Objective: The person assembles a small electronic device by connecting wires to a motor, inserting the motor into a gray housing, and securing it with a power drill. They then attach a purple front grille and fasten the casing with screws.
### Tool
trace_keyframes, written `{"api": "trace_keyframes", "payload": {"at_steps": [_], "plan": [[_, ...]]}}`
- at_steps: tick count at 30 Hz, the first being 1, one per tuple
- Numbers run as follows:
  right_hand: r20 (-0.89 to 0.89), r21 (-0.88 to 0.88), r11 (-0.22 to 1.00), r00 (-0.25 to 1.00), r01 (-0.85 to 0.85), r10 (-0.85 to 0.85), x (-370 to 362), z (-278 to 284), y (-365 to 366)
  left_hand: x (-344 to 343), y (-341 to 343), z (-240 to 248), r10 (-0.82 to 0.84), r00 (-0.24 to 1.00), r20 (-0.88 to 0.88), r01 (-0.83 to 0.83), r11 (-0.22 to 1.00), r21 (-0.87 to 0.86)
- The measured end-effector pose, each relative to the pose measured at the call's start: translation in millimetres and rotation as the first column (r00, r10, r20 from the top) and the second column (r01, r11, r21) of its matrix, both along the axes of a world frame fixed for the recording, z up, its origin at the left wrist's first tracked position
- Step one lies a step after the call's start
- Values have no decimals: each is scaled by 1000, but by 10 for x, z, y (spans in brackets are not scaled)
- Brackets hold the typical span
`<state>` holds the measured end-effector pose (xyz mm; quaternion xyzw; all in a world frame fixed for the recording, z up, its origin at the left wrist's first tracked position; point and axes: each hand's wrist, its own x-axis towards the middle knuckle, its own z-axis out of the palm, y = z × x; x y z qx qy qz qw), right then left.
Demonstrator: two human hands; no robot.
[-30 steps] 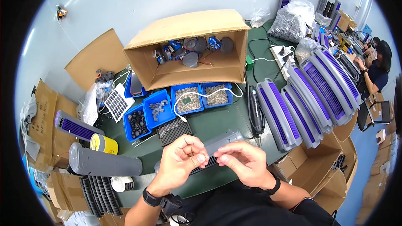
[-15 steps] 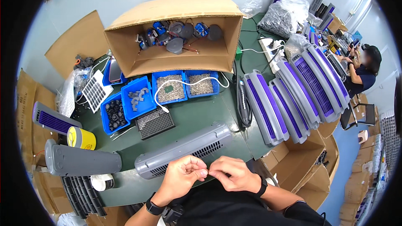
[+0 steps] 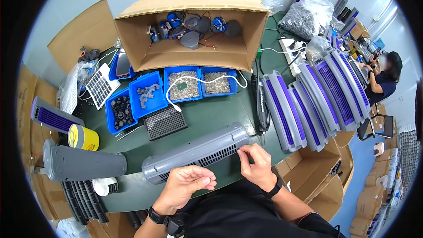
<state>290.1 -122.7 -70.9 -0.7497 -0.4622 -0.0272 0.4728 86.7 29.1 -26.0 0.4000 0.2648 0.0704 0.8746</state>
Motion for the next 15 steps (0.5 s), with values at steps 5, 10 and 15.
{"api": "trace_keyframes", "payload": {"at_steps": [5,10,15], "plan": [[8,-5,1000,1000,9,-9,3,-19,-4,-68,-8,1,22,999,32,-19,997,-79],[-183,-21,1000,983,1,-5,-126,227,-7,-80,-55,0,44,998,55,-44,999,-5],[-840,121,933,466,-340,279,-330,595,-42,-51,-113,153,16,1000,20,-21,966,257]]}}
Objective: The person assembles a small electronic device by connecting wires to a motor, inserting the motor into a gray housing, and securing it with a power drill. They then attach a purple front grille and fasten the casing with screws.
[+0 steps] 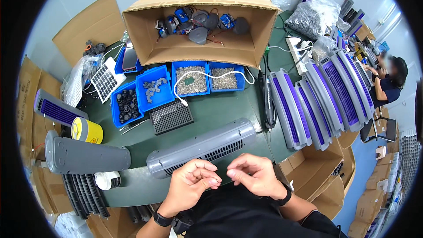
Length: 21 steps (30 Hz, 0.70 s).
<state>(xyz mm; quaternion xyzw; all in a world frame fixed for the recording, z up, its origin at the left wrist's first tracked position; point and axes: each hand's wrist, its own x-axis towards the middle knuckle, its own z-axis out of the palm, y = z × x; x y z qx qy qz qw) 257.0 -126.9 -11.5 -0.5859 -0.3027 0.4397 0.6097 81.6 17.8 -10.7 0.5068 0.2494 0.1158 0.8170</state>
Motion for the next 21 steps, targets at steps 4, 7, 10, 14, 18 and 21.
{"api": "trace_keyframes", "payload": {"at_steps": [4,7,10,14,18,21], "plan": [[-181,-49,959,946,-281,268,48,85,82,-17,-62,115,-59,997,-53,67,987,149],[-216,-53,928,911,-369,351,91,59,83,-43,-55,198,-115,985,-127,144,960,241],[-235,-41,911,890,-410,390,98,64,90,-63,-44,206,-144,978,-148,180,948,262],[-248,-54,895,874,-443,418,85,43,97,-81,-32,195,-185,970,-157,221,941,256],[-256,-36,872,848,-489,465,105,-21,102,-84,-6,208,-225,954,-199,272,929,252],[-272,-35,865,837,-501,474,101,-12,111,-87,2,198,-243,946,-214,289,931,223]]}}
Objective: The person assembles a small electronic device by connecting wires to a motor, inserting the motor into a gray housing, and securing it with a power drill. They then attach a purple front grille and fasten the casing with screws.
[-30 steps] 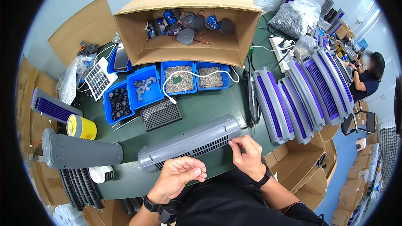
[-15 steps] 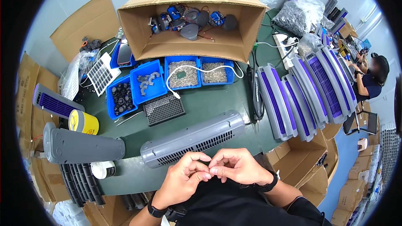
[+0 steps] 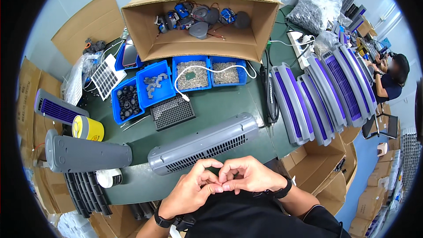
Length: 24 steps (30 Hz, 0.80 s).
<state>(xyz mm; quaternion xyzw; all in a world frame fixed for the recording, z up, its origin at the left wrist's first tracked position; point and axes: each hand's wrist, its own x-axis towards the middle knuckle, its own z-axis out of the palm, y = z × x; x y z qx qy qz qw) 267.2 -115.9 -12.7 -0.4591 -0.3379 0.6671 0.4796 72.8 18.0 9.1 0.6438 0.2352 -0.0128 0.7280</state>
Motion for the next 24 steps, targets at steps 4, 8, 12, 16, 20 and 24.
{"api": "trace_keyframes", "payload": {"at_steps": [4,8,12,16,20,24], "plan": [[24,-13,1000,1000,18,-18,-53,-5,-3,-13,15,-36,11,1000,-6,-12,998,-66],[80,58,997,995,58,-63,-106,-56,-21,-45,8,-137,81,996,30,-73,978,-198],[141,39,995,986,86,-91,-181,-103,-4,-97,22,-288,168,985,48,-148,947,-284],[129,-80,992,988,93,-82,-248,-93,52,-147,32,-370,238,970,46,-212,925,-314],[79,-119,989,994,84,-75,-313,-98,96,-184,27,-423,325,944,55,-287,892,-349],[155,-58,981,972,186,-175,-336,-88,147,-201,24,-445,400,913,78,-347,864,-364]]}}
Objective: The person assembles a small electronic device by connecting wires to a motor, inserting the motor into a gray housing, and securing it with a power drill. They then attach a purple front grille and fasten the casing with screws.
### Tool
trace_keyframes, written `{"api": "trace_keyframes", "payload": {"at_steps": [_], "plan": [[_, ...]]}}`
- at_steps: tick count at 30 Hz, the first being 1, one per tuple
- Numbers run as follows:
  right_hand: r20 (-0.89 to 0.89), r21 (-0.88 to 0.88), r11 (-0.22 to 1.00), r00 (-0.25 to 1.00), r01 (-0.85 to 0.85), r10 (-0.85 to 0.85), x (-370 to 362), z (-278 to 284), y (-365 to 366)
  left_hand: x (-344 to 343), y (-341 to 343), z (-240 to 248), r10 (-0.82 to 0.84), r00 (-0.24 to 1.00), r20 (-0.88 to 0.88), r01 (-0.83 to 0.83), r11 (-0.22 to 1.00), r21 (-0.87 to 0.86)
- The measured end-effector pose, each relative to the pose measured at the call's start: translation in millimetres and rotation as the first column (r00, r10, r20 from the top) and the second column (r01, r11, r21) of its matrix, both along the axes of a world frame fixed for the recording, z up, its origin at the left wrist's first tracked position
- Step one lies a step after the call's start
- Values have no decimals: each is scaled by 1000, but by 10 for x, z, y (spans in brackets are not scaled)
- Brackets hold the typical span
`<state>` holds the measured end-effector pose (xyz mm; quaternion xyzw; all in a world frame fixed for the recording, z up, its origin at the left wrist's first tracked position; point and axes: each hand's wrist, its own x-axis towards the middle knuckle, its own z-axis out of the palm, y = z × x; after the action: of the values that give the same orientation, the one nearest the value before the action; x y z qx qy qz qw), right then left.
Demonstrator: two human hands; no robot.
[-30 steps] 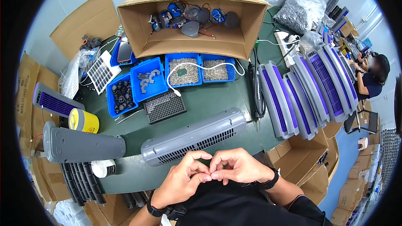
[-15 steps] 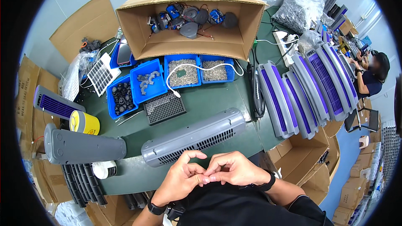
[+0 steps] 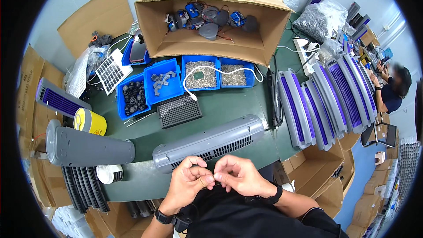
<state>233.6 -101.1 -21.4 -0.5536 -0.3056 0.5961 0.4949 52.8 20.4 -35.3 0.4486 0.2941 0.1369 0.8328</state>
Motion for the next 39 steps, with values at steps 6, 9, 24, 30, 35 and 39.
{"api": "trace_keyframes", "payload": {"at_steps": [6,9,24,30,35,39], "plan": [[768,569,818,413,-86,-490,-57,-392,196,-87,-12,-15,85,996,10,-86,995,53],[790,570,816,340,-101,-510,-100,-430,210,-184,1,-21,113,993,24,-114,990,80],[258,197,973,951,122,-171,-219,-116,92,-423,-21,-97,40,991,128,-51,995,83],[-61,121,985,989,-127,135,-267,-65,117,-387,-37,58,-25,998,62,19,996,86],[21,131,983,991,-132,130,-344,-133,131,-449,-36,-22,2,999,47,-4,999,46],[47,122,985,992,-123,118,-429,-101,164,-512,-42,-85,44,997,65,-44,999,2]]}}
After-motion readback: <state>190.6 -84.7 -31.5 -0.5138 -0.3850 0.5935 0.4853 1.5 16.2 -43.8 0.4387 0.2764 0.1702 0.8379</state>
